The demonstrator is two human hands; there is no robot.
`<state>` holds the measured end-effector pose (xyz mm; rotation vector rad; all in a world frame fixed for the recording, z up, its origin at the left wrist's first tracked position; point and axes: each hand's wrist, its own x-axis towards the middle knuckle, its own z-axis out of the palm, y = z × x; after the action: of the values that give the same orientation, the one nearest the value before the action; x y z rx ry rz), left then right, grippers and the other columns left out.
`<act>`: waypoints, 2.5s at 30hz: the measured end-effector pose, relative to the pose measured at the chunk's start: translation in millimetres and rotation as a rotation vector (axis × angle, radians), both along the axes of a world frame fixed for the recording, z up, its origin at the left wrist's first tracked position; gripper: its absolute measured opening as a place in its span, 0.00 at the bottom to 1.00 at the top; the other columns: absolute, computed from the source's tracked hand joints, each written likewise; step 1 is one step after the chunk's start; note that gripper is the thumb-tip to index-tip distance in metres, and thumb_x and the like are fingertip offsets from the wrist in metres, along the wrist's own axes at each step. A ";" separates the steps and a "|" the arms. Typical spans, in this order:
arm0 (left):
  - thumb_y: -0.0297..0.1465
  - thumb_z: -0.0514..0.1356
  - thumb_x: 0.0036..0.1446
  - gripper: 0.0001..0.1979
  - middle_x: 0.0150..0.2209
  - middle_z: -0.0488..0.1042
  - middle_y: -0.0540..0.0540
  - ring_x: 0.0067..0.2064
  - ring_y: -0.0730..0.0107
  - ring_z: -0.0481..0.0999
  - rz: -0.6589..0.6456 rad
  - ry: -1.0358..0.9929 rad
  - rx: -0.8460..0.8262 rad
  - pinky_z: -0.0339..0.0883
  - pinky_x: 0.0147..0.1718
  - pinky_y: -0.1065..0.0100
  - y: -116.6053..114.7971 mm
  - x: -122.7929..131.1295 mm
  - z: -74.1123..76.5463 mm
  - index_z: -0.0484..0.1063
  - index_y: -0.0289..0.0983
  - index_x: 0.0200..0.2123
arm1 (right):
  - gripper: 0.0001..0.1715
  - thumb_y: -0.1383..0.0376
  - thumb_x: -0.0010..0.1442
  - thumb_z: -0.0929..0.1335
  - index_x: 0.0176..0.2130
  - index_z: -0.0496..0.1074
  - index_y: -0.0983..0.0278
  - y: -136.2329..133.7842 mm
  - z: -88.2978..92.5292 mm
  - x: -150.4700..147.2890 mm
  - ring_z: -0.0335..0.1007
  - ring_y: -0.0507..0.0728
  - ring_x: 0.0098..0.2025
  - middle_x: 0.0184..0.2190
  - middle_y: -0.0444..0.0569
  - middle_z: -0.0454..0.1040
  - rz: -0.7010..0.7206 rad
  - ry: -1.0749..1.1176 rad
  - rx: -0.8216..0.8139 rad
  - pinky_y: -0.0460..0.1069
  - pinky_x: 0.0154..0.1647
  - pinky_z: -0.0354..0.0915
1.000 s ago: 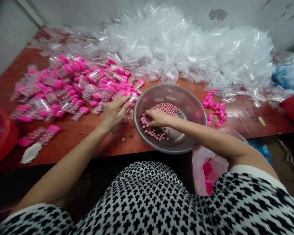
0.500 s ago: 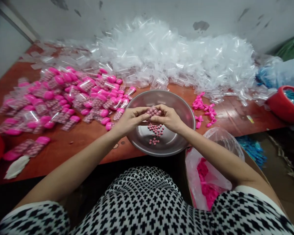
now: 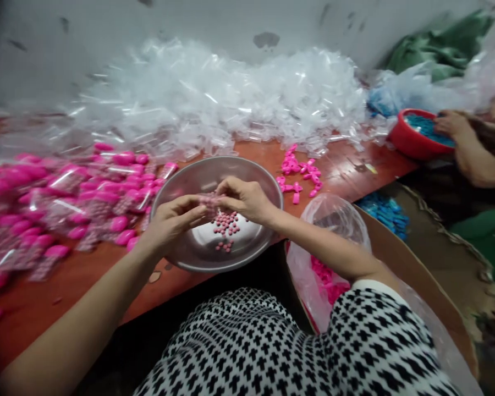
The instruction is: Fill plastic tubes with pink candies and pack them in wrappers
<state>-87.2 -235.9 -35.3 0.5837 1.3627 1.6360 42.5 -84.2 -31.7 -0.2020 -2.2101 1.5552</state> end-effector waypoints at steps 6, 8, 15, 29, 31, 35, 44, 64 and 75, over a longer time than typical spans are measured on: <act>0.35 0.77 0.36 0.20 0.35 0.81 0.48 0.34 0.70 0.81 0.205 -0.062 0.020 0.79 0.36 0.71 2.5 -2.8 -0.5 0.79 0.38 0.35 | 0.13 0.61 0.58 0.73 0.43 0.75 0.61 8.1 -0.6 34.6 0.75 0.54 0.42 0.44 0.48 0.79 -0.133 -0.062 0.438 0.50 0.45 0.70; 0.34 0.76 0.37 0.19 0.36 0.82 0.47 0.35 0.70 0.81 0.191 -0.065 0.003 0.79 0.36 0.70 2.6 -1.3 1.3 0.79 0.38 0.36 | 0.11 0.62 0.61 0.70 0.44 0.76 0.62 34.4 1.4 52.8 0.75 0.55 0.44 0.44 0.49 0.79 -0.305 -0.109 0.516 0.50 0.46 0.68; 0.32 0.76 0.40 0.18 0.38 0.82 0.46 0.35 0.69 0.82 0.174 -0.075 -0.029 0.79 0.35 0.72 2.4 4.1 5.8 0.80 0.36 0.37 | 0.12 0.61 0.61 0.69 0.41 0.78 0.66 121.9 -30.5 99.2 0.75 0.62 0.45 0.41 0.56 0.80 -0.640 -0.911 0.652 0.53 0.46 0.65; 0.35 0.72 0.47 0.16 0.44 0.81 0.44 0.41 0.67 0.81 0.088 0.028 -0.070 0.78 0.40 0.71 -2.0 2.9 -2.4 0.80 0.38 0.41 | 0.20 0.67 0.60 0.66 0.52 0.75 0.68 139.0 -78.1 118.1 0.76 0.52 0.30 0.34 0.49 0.81 -0.634 -0.729 0.302 0.47 0.36 0.71; 0.35 0.72 0.47 0.16 0.44 0.81 0.43 0.41 0.66 0.82 0.082 0.038 -0.065 0.78 0.40 0.69 -2.1 3.0 -2.8 0.79 0.38 0.41 | 0.20 0.67 0.58 0.68 0.50 0.76 0.67 137.8 -74.8 120.0 0.76 0.53 0.33 0.36 0.50 0.81 -0.625 -0.711 0.317 0.47 0.40 0.70; 0.35 0.73 0.45 0.19 0.44 0.81 0.41 0.41 0.62 0.82 0.076 0.050 -0.077 0.79 0.41 0.65 -1.8 3.7 -2.1 0.78 0.36 0.41 | 0.22 0.63 0.57 0.70 0.51 0.76 0.65 127.8 -70.4 116.7 0.74 0.57 0.41 0.42 0.52 0.80 -0.591 -0.724 0.488 0.51 0.46 0.67; 0.38 0.72 0.46 0.19 0.43 0.81 0.42 0.42 0.62 0.82 0.059 0.067 -0.013 0.79 0.43 0.62 -4.5 6.6 -4.7 0.79 0.36 0.41 | 0.10 0.66 0.55 0.71 0.38 0.76 0.68 116.9 -63.8 112.4 0.72 0.57 0.39 0.37 0.54 0.78 -0.514 -0.745 0.658 0.50 0.43 0.65; 0.36 0.62 0.57 0.10 0.39 0.83 0.46 0.40 0.62 0.81 0.088 0.618 0.146 0.74 0.44 0.65 -14.4 13.2 -1.4 0.82 0.39 0.38 | 0.13 0.58 0.55 0.74 0.39 0.77 0.63 -14.1 18.3 23.4 0.72 0.54 0.31 0.31 0.47 0.77 -0.027 -0.108 0.307 0.48 0.32 0.68; 0.41 0.65 0.56 0.16 0.42 0.82 0.42 0.44 0.60 0.81 0.049 0.217 0.264 0.76 0.44 0.63 2.9 22.7 10.4 0.80 0.36 0.42 | 0.15 0.59 0.51 0.76 0.39 0.76 0.61 10.9 20.7 41.8 0.77 0.55 0.34 0.33 0.46 0.80 -0.184 -0.104 0.099 0.50 0.37 0.74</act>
<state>-64.5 -233.0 -24.9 0.9120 1.3305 1.8504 84.3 -73.3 -10.9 -0.4514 -2.2690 1.3619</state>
